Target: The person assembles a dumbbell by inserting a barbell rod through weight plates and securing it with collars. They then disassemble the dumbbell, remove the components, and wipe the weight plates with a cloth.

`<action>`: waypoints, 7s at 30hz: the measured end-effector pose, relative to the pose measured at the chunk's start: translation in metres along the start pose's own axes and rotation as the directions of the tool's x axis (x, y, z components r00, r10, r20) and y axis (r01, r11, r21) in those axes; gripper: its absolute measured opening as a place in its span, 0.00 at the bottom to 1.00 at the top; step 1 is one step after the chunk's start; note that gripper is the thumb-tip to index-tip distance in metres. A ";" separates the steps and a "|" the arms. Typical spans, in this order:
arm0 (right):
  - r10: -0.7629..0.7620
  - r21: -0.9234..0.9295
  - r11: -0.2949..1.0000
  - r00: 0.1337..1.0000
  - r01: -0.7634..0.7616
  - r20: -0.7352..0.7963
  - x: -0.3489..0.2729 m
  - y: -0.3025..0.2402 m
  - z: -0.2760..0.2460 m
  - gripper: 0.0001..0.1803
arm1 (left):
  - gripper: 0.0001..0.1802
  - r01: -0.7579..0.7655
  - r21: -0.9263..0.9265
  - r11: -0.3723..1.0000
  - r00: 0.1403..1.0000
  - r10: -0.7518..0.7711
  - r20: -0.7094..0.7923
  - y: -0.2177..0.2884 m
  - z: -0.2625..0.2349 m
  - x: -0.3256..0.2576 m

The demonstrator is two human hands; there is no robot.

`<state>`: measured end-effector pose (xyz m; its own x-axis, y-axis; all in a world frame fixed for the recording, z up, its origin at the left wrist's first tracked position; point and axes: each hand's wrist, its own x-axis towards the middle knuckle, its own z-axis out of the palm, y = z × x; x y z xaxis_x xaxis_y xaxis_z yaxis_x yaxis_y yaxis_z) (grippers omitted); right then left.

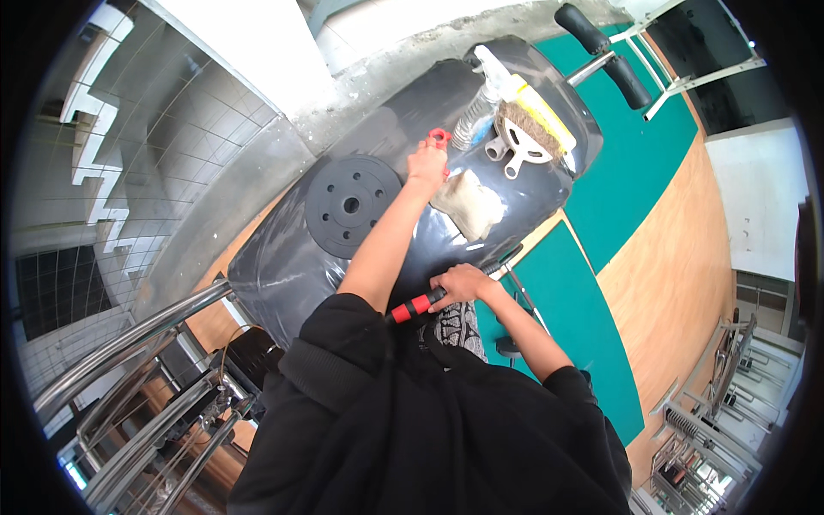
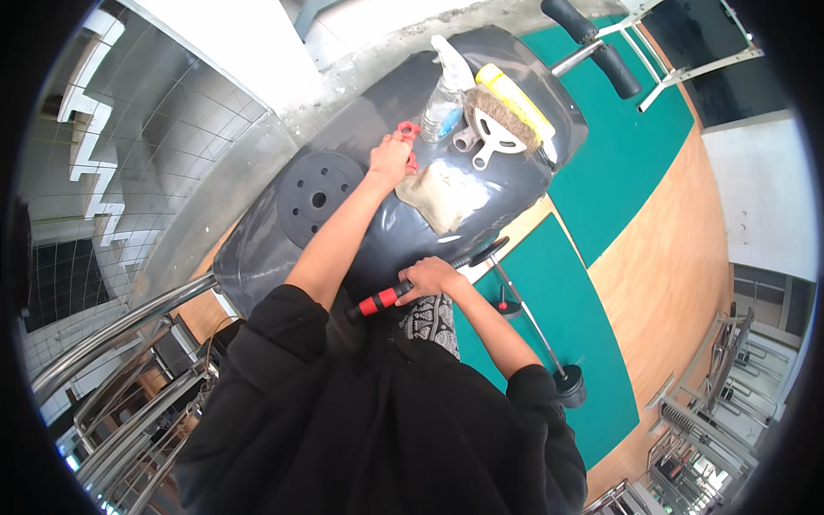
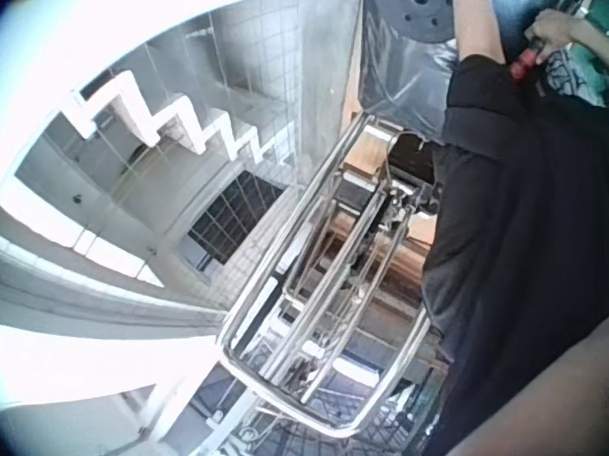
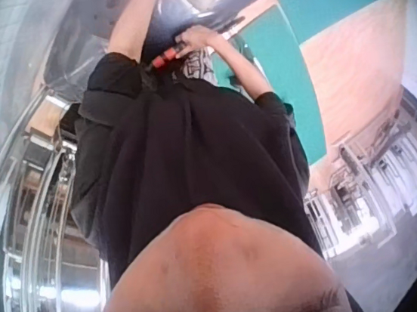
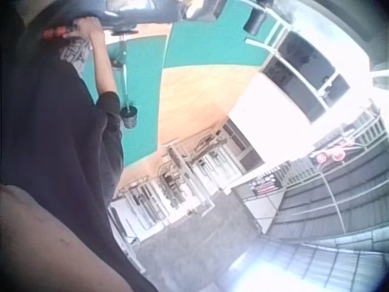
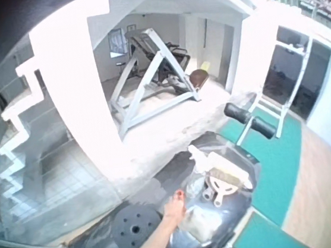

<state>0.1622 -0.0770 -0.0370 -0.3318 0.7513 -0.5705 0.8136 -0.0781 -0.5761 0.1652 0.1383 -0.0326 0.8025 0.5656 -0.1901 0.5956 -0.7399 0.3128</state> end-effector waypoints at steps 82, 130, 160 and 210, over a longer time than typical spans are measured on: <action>0.170 0.364 0.929 0.799 0.064 -0.576 0.038 -0.136 0.120 0.24 | 0.61 -0.033 -0.946 -0.324 0.184 -0.932 0.313 -0.093 0.120 -0.438; 0.495 0.551 0.834 0.438 0.003 -0.751 -0.115 -0.071 0.065 0.21 | 0.27 0.239 -0.680 0.693 0.201 -0.720 -0.664 -0.125 0.038 -0.329; 0.613 0.451 0.788 0.478 -0.419 -0.629 -0.089 0.372 -0.246 0.31 | 0.17 0.055 -0.886 0.460 0.934 -0.337 -0.117 0.127 0.036 -0.097; -0.320 -0.381 0.916 0.796 0.123 -0.513 -0.059 0.171 -0.190 0.24 | 0.42 0.248 -0.778 0.577 0.322 -0.807 -0.496 0.096 0.046 -0.096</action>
<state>0.4112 -0.0102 0.0092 -0.2799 0.9595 0.0309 0.8864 0.2707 -0.3756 0.1471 -0.0042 -0.0270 -0.2404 0.9594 0.1478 0.5149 -0.0031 0.8573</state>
